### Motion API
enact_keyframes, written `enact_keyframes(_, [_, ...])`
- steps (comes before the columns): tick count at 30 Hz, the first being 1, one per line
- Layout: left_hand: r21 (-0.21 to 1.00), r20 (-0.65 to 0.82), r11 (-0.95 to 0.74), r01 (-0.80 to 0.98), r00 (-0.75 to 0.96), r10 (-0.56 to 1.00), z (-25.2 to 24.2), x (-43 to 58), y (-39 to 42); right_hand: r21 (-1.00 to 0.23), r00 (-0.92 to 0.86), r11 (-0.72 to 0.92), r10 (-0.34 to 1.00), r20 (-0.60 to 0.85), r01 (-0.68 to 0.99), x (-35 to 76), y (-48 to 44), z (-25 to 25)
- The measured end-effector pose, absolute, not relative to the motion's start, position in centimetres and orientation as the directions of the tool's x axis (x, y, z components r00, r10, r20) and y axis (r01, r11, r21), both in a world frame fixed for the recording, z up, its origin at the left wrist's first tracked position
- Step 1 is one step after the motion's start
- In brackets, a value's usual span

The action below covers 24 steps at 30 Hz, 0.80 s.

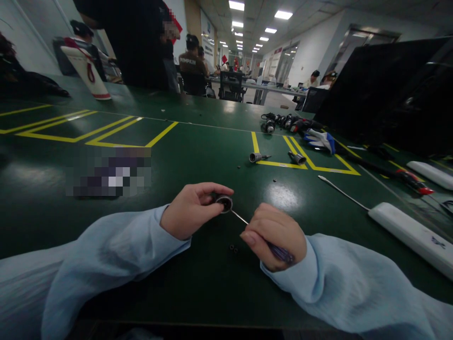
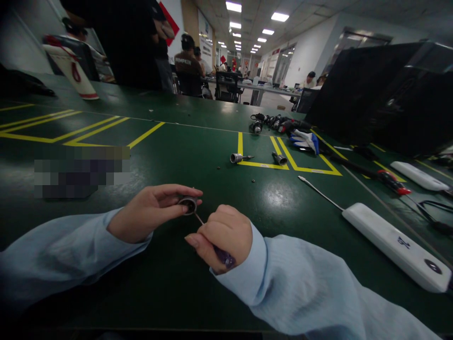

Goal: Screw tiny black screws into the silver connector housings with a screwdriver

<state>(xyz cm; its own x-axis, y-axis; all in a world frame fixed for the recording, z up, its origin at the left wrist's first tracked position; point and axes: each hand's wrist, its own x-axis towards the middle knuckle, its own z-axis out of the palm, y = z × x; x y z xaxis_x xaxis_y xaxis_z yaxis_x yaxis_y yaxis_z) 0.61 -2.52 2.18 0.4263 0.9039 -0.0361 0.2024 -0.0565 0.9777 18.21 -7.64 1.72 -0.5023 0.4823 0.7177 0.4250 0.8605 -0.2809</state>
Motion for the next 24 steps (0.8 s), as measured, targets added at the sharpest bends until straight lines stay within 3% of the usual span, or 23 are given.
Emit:
enact_keyframes(15, [0.967,-0.012,-0.084,0.239,0.373,0.928,1.7,0.8,-2.4,-0.282,-0.513,0.849,0.501,0.697,0.446,17.8,-7.9,1.9])
enact_keyframes(17, [0.969,-0.014,-0.081,0.235,0.377,0.926,1.4,0.7,-2.3,-0.398,-0.441,0.821,0.559,0.702,0.409,17.9,-8.2,2.3])
enact_keyframes(19, [0.97,-0.005,-0.088,0.225,0.382,0.924,1.2,0.6,-2.1,-0.626,-0.302,0.7,0.713,0.632,0.343,18.2,-8.6,2.8])
enact_keyframes(21, [0.974,0.009,-0.097,0.207,0.389,0.921,1.1,0.4,-1.9,-0.851,-0.209,0.462,0.884,0.418,0.252,18.6,-8.8,3.3])
enact_keyframes(24, [0.984,-0.017,-0.057,0.171,0.403,0.915,1.3,0.4,-1.9,-0.968,-0.218,0.174,0.967,0.133,0.181,19.0,-8.8,3.8])
